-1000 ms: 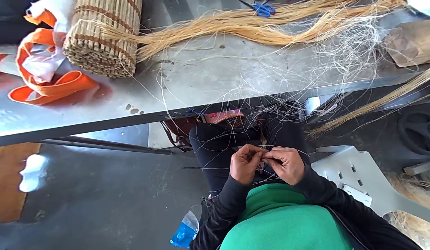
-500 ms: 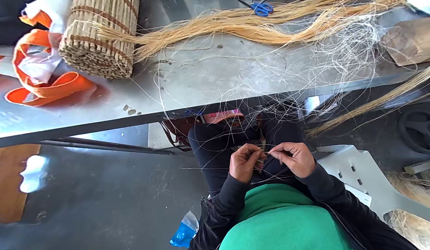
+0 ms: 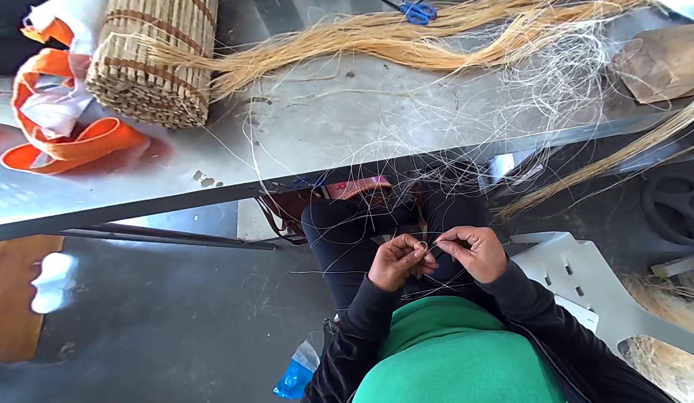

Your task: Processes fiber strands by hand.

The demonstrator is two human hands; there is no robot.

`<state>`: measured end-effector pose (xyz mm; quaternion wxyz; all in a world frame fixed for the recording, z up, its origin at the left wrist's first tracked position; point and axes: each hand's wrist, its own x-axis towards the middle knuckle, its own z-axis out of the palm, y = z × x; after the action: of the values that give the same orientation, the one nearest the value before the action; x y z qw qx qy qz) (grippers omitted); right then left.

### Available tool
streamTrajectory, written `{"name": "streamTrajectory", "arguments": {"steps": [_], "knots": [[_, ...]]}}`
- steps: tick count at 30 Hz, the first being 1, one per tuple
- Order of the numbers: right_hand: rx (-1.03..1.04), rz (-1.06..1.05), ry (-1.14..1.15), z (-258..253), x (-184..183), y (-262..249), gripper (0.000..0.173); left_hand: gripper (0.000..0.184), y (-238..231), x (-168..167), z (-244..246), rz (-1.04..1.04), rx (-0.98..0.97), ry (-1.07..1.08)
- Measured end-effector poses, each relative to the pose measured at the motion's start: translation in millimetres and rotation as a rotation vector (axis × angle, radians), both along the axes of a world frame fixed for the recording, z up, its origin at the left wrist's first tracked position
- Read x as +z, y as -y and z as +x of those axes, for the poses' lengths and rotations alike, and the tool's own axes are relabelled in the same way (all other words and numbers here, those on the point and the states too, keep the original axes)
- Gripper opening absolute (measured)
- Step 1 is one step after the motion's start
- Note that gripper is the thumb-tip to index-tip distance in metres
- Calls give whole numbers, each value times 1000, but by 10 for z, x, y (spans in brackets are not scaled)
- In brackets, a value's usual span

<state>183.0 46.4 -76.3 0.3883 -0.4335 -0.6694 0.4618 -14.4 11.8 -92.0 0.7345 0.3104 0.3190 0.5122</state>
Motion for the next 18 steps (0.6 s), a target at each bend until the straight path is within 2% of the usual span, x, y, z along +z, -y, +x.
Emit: {"name": "streamTrajectory", "arguments": {"steps": [6, 11, 18], "knots": [[33, 46, 32, 21, -3, 4, 12, 19, -8, -26, -22, 16, 22, -105], [-12, 183, 95, 55, -43, -1, 13, 20, -9, -4, -44, 42, 107, -225], [-66, 272, -31, 196, -52, -28, 12, 21, 18, 108, -183, 79, 121, -186]]}}
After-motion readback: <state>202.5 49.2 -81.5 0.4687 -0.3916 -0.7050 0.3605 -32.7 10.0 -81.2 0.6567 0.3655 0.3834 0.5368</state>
